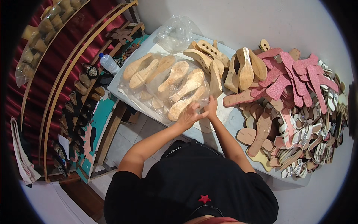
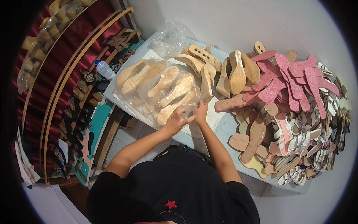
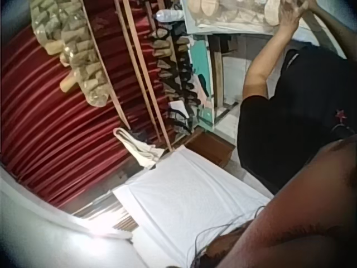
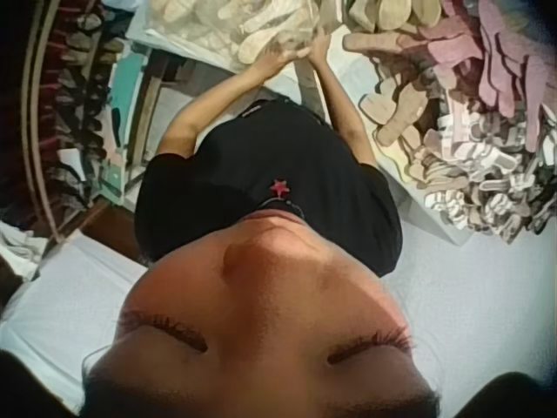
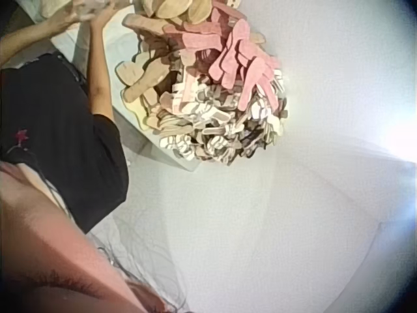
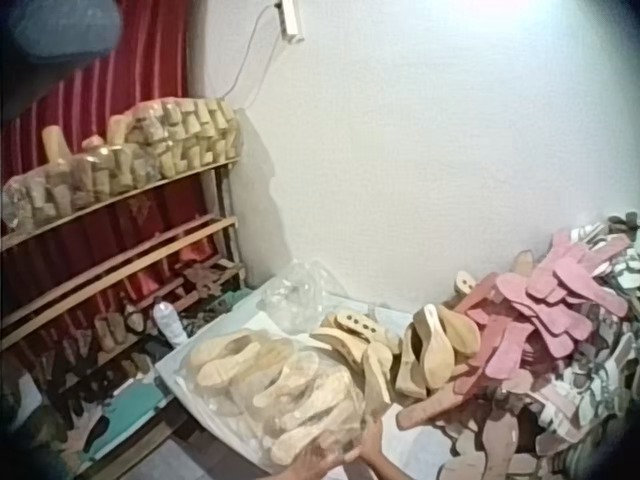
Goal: Packing wooden shoe soles into a plastic bag.
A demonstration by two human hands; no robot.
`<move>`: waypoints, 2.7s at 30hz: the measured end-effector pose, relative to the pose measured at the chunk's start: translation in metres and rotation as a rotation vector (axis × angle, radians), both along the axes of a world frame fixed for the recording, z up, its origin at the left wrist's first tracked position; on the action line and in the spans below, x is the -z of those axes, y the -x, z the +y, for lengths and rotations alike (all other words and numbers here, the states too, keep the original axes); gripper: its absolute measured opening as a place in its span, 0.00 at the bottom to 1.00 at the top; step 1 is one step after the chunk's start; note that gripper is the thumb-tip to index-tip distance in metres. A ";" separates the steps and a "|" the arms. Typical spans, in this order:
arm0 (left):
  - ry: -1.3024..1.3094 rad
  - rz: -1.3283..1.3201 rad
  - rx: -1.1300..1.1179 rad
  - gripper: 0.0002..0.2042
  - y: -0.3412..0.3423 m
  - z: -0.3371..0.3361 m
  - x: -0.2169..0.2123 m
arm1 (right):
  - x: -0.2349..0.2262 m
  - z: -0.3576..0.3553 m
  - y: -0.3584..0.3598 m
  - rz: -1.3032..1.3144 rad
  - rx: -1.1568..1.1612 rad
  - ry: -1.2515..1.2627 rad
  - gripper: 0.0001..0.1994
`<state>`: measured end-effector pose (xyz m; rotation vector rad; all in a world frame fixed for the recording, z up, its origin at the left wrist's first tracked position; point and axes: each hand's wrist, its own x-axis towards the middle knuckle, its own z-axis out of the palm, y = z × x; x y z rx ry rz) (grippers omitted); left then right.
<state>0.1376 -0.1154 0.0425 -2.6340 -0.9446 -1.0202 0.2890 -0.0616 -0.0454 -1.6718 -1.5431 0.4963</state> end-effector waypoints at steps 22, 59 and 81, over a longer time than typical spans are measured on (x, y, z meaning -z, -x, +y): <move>0.387 -0.148 -0.041 0.11 0.005 0.011 -0.017 | 0.038 0.017 -0.016 0.916 -0.064 0.439 0.14; 0.754 0.226 -0.122 0.11 -0.023 0.049 -0.021 | 0.003 -0.013 -0.010 0.911 -0.169 0.777 0.14; 0.084 1.175 0.436 0.11 -0.056 0.117 0.030 | -0.022 -0.051 0.067 1.478 0.602 0.056 0.10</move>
